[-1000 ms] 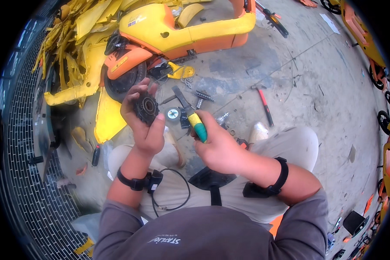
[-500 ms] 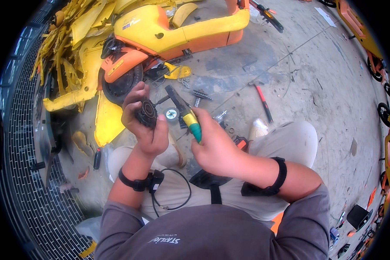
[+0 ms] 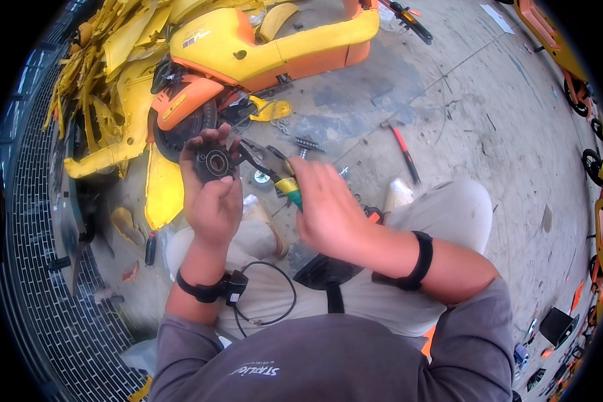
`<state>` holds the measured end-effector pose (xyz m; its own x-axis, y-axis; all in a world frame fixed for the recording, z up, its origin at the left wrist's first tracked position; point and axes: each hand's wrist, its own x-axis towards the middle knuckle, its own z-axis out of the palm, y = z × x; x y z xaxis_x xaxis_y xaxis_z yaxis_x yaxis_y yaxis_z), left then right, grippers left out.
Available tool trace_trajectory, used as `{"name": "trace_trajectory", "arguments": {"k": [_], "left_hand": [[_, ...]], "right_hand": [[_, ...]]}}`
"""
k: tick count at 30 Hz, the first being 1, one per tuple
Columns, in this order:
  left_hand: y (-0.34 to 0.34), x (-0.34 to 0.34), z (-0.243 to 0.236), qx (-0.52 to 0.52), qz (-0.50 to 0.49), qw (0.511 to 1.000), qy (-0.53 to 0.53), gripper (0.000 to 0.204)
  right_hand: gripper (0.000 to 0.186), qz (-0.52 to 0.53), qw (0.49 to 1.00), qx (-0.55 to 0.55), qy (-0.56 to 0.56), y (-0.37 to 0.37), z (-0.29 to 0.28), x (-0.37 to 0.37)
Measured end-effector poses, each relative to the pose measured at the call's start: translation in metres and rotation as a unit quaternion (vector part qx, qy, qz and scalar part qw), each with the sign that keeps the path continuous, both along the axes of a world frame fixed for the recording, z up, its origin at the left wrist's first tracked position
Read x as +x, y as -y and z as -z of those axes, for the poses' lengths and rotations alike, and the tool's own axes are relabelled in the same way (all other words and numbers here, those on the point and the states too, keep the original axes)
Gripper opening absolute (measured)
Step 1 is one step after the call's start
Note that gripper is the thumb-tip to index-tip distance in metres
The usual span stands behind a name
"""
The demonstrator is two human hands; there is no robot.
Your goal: The person removes a bearing from a sprocket using pliers and hands, then fits a new bearing into the sprocket center by hand.
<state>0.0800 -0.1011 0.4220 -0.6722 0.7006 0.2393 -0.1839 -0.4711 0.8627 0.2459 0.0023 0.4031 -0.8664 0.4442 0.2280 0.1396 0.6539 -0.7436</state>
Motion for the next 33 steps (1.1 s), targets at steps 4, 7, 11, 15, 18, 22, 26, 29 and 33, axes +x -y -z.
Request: {"name": "trace_trajectory", "arguments": {"k": [4, 7, 11, 15, 18, 22, 26, 29, 33], "left_hand": [[0.009, -0.012, -0.022, -0.063, 0.102, 0.975, 0.187, 0.063], [0.020, -0.037, -0.022, -0.214, 0.225, 0.922, 0.230, 0.065], [0.024, -0.042, -0.005, -0.295, 0.367, 0.837, 0.278, 0.066], [0.027, -0.036, -0.009, -0.238, 0.330, 0.887, 0.219, 0.072], [0.023, -0.020, -0.009, -0.174, 0.191, 0.960, 0.105, 0.073], [0.018, -0.009, -0.004, -0.158, 0.101, 0.976, -0.113, 0.072], [0.014, -0.010, 0.011, -0.157, 0.039, 0.936, -0.313, 0.069], [0.010, -0.012, 0.011, -0.157, 0.001, 0.900, -0.407, 0.070], [0.004, -0.014, 0.017, -0.150, -0.035, 0.883, -0.444, 0.069]], "right_hand": [[0.061, -0.027, 0.983, 0.180, -0.026, -0.022, -0.003, -0.004], [0.052, -0.106, 0.929, 0.351, -0.053, -0.055, -0.012, -0.010], [0.048, -0.186, 0.882, 0.424, -0.091, -0.063, -0.023, -0.008], [0.054, -0.124, 0.933, 0.332, -0.069, -0.063, -0.016, -0.002], [0.064, -0.040, 0.991, 0.116, -0.046, -0.051, -0.018, 0.000], [0.065, -0.002, 0.988, -0.151, -0.003, -0.025, -0.004, 0.002], [0.063, -0.027, 0.954, -0.296, 0.041, -0.010, -0.013, 0.001], [0.063, -0.044, 0.949, -0.309, 0.032, -0.005, -0.012, 0.001], [0.066, -0.052, 0.920, -0.384, 0.056, -0.003, -0.014, 0.002]]}}
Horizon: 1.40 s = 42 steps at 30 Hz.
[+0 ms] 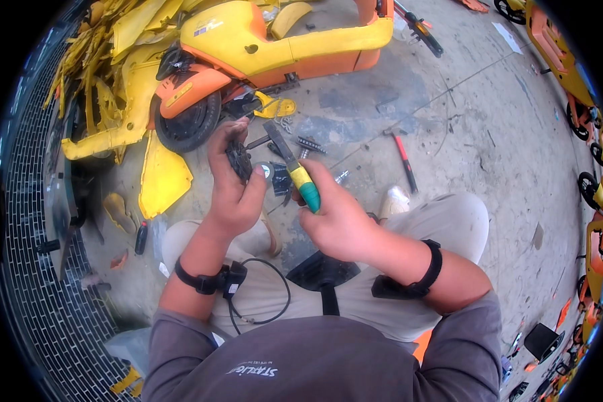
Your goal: The person removes a bearing from a sprocket using pliers and hands, then fits a new bearing into the sprocket center by hand.
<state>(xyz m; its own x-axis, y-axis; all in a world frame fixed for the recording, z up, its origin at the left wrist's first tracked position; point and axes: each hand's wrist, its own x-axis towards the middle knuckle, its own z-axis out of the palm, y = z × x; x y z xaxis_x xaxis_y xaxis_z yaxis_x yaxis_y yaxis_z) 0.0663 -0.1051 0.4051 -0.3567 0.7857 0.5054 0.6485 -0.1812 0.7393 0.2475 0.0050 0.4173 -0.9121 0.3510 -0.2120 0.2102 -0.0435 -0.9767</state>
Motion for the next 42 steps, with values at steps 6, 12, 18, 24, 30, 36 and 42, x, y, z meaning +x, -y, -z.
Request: {"name": "trace_trajectory", "arguments": {"k": [6, 12, 18, 24, 30, 36, 42], "left_hand": [[-0.004, -0.005, -0.002, 0.006, -0.015, 0.994, -0.104, 0.064], [-0.006, -0.010, -0.003, -0.003, -0.014, 0.980, -0.201, 0.058], [-0.005, 0.008, -0.005, -0.031, -0.023, 0.999, -0.022, 0.062], [0.004, 0.017, -0.032, -0.102, 0.052, 0.886, 0.449, 0.069], [0.023, -0.015, -0.037, -0.210, 0.212, 0.749, 0.591, 0.064], [0.035, -0.029, -0.025, -0.344, 0.342, 0.617, 0.620, 0.060], [0.023, -0.028, -0.017, -0.224, 0.293, 0.674, 0.640, 0.049]], "right_hand": [[0.060, 0.003, 1.000, -0.025, -0.019, 0.000, 0.001, 0.003], [0.062, -0.047, 0.981, -0.157, 0.108, -0.016, -0.029, 0.007], [0.059, -0.007, 0.999, 0.005, 0.037, -0.006, -0.013, 0.009], [0.068, 0.044, 0.895, 0.438, -0.070, -0.020, 0.009, -0.001], [0.059, -0.020, 0.778, 0.610, -0.149, -0.049, 0.003, -0.005], [0.041, -0.075, 0.655, 0.706, -0.260, -0.054, -0.017, -0.004], [0.057, 0.048, 0.816, 0.543, -0.193, -0.057, -0.007, -0.003]]}}
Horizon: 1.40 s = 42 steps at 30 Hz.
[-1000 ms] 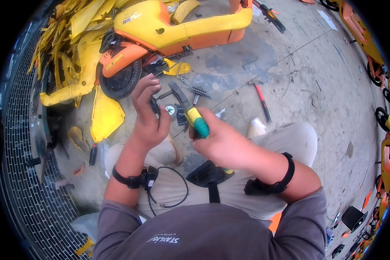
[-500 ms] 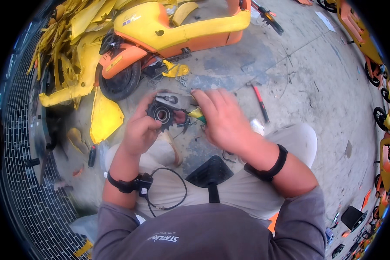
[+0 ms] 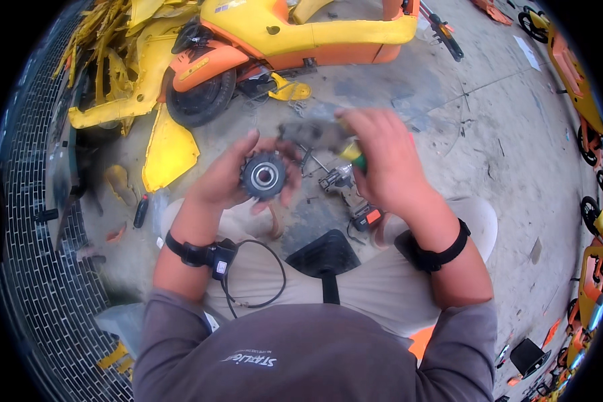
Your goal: The person removes a bearing from a sprocket using pliers and hands, then fits a new bearing into the sprocket center by hand.
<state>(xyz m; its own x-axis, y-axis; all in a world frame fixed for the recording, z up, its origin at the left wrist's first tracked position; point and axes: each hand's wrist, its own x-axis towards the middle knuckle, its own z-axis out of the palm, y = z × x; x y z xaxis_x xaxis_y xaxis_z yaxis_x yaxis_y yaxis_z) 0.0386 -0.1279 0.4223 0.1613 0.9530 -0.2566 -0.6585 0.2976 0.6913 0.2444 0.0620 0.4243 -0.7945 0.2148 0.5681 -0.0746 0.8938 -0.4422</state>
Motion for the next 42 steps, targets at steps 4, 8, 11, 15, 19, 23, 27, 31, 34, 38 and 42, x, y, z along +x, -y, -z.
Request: {"name": "trace_trajectory", "arguments": {"k": [4, 8, 11, 15, 19, 23, 27, 31, 34, 38, 42], "left_hand": [[-0.007, 0.020, 0.002, 0.099, -0.194, 0.960, -0.175, 0.067], [-0.014, 0.030, 0.009, 0.150, -0.248, 0.823, -0.489, 0.076], [-0.019, 0.033, 0.012, 0.171, -0.252, 0.710, -0.635, 0.076], [-0.024, 0.031, 0.021, 0.176, -0.259, 0.645, -0.697, 0.075], [-0.027, 0.031, 0.025, 0.202, -0.297, 0.621, -0.696, 0.073], [-0.031, 0.031, 0.023, 0.217, -0.306, 0.592, -0.714, 0.070], [-0.032, 0.030, 0.021, 0.229, -0.284, 0.563, -0.742, 0.063], [-0.033, 0.031, 0.019, 0.231, -0.280, 0.544, -0.756, 0.059], [-0.033, 0.031, 0.021, 0.225, -0.288, 0.531, -0.764, 0.059], [-0.033, 0.025, 0.020, 0.239, -0.279, 0.507, -0.780, 0.058], [-0.032, 0.014, 0.021, 0.248, -0.248, 0.500, -0.792, 0.055]], "right_hand": [[0.060, 0.037, 0.909, -0.395, 0.126, 0.015, 0.009, 0.005], [0.061, -0.019, 0.823, -0.539, 0.176, 0.033, 0.014, 0.009], [0.060, -0.038, 0.791, -0.582, 0.184, 0.048, 0.010, 0.008], [0.057, -0.045, 0.781, -0.597, 0.178, 0.053, 0.013, 0.008], [0.054, -0.053, 0.753, -0.623, 0.204, 0.054, 0.005, 0.008], [0.057, -0.055, 0.721, -0.656, 0.217, 0.054, 0.000, 0.010], [0.057, -0.054, 0.705, -0.672, 0.218, 0.055, -0.002, 0.011], [0.057, -0.054, 0.714, -0.662, 0.222, 0.054, -0.001, 0.012], [0.056, -0.050, 0.707, -0.665, 0.235, 0.054, -0.002, 0.014], [0.050, -0.044, 0.698, -0.672, 0.243, 0.053, -0.002, 0.017], [0.054, -0.044, 0.681, -0.660, 0.313, 0.038, -0.021, 0.020]]}}
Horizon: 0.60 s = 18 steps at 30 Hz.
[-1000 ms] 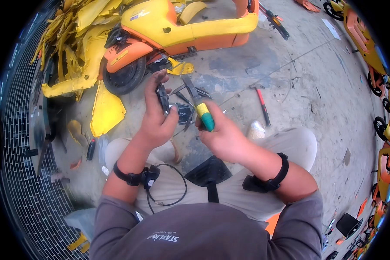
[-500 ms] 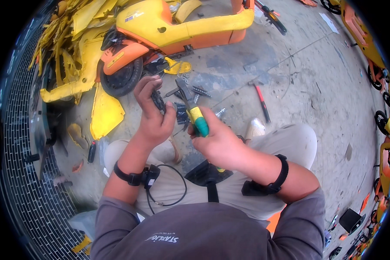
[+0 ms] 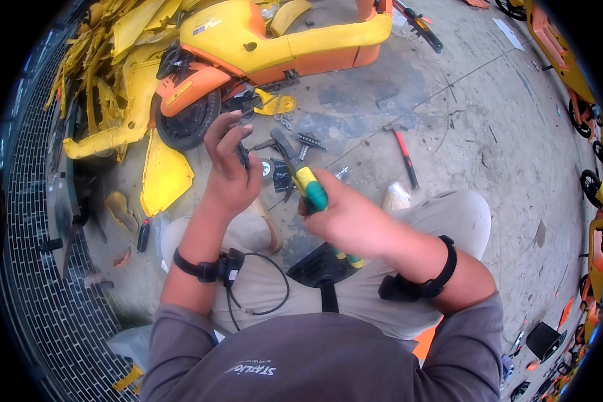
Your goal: The person removes a bearing from a sprocket using pliers and hands, then fits a new bearing into the sprocket center by hand.
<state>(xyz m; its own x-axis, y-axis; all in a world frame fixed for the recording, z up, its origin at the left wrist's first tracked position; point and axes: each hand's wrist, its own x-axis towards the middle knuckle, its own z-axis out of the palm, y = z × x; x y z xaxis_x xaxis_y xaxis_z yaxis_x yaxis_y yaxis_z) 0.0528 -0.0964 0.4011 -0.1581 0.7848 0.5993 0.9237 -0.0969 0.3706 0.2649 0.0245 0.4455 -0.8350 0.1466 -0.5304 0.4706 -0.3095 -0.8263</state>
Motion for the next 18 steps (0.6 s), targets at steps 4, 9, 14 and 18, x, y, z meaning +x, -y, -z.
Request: {"name": "trace_trajectory", "arguments": {"k": [4, 9, 14, 18], "left_hand": [[0.005, -0.001, -0.007, -0.016, 0.024, 1.000, 0.000, 0.052], [0.005, 0.003, -0.006, -0.015, 0.036, 0.999, -0.015, 0.055], [0.000, 0.003, -0.006, 0.016, 0.036, 0.998, -0.056, 0.069], [0.006, 0.003, -0.005, -0.013, 0.042, 0.998, -0.033, 0.057]], "right_hand": [[0.054, -0.020, 1.000, 0.015, -0.002, -0.009, -0.003, 0.000], [0.054, -0.041, 0.998, -0.014, 0.034, -0.019, -0.017, -0.002], [0.039, -0.048, 0.993, -0.106, 0.027, -0.028, -0.010, 0.003], [0.038, -0.037, 0.987, -0.153, 0.017, -0.031, -0.010, 0.003]]}}
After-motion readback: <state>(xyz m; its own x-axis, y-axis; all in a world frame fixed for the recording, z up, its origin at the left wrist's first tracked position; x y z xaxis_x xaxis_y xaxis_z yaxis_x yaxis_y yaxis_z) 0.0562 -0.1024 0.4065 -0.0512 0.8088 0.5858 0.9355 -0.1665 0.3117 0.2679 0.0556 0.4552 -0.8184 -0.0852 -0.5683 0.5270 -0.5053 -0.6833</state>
